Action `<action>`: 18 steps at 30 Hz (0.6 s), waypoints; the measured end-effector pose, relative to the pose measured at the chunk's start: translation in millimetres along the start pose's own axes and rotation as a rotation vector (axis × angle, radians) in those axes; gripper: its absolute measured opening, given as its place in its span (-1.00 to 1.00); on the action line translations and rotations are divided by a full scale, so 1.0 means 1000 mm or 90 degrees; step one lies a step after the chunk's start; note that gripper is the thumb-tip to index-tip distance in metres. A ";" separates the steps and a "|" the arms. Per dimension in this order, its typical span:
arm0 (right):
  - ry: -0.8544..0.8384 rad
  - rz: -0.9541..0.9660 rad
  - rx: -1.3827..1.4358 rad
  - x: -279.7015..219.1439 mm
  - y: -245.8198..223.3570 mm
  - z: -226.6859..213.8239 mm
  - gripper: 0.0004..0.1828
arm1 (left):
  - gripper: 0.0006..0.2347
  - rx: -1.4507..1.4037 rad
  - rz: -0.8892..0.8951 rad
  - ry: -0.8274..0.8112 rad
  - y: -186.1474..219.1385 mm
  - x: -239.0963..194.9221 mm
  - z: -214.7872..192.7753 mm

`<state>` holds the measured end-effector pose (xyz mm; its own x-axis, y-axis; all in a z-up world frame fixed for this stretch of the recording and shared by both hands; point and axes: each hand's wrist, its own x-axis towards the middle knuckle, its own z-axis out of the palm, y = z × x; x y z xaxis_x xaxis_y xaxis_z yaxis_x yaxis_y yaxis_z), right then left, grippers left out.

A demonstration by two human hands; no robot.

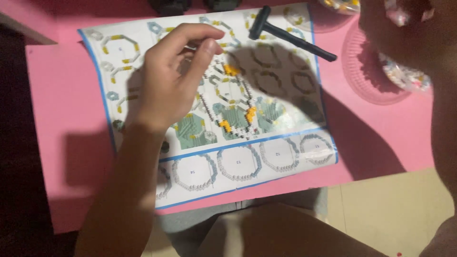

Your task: Assembling small interlocking plastic toy pieces into a pattern following a printed guide and using a small hammer to secure them.

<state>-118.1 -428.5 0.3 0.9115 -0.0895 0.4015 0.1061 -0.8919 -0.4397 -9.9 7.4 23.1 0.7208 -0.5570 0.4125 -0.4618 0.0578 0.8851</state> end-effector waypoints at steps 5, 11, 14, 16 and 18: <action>-0.144 -0.202 0.049 0.038 -0.070 -0.024 -0.72 | -0.82 0.026 0.003 -0.014 0.001 0.000 -0.002; -0.316 -0.425 0.111 0.077 -0.201 -0.007 -0.87 | -0.68 -0.144 -0.047 -0.113 0.011 -0.004 0.011; -0.317 -0.501 0.204 0.091 -0.222 0.024 -0.89 | -0.66 -0.287 -0.170 -0.112 0.014 -0.004 0.009; -0.315 -0.484 0.208 0.096 -0.220 0.034 -0.92 | -0.67 -0.351 -0.191 -0.077 0.009 -0.004 0.004; -0.313 -0.470 0.214 0.101 -0.219 0.043 -0.92 | -0.67 -0.413 -0.211 -0.039 0.005 -0.003 -0.002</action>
<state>-32.2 -223.2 102.3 0.6257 0.7108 0.3213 0.7614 -0.4671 -0.4495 -13.1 11.3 26.5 0.7309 -0.6744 0.1054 0.1878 0.3471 0.9188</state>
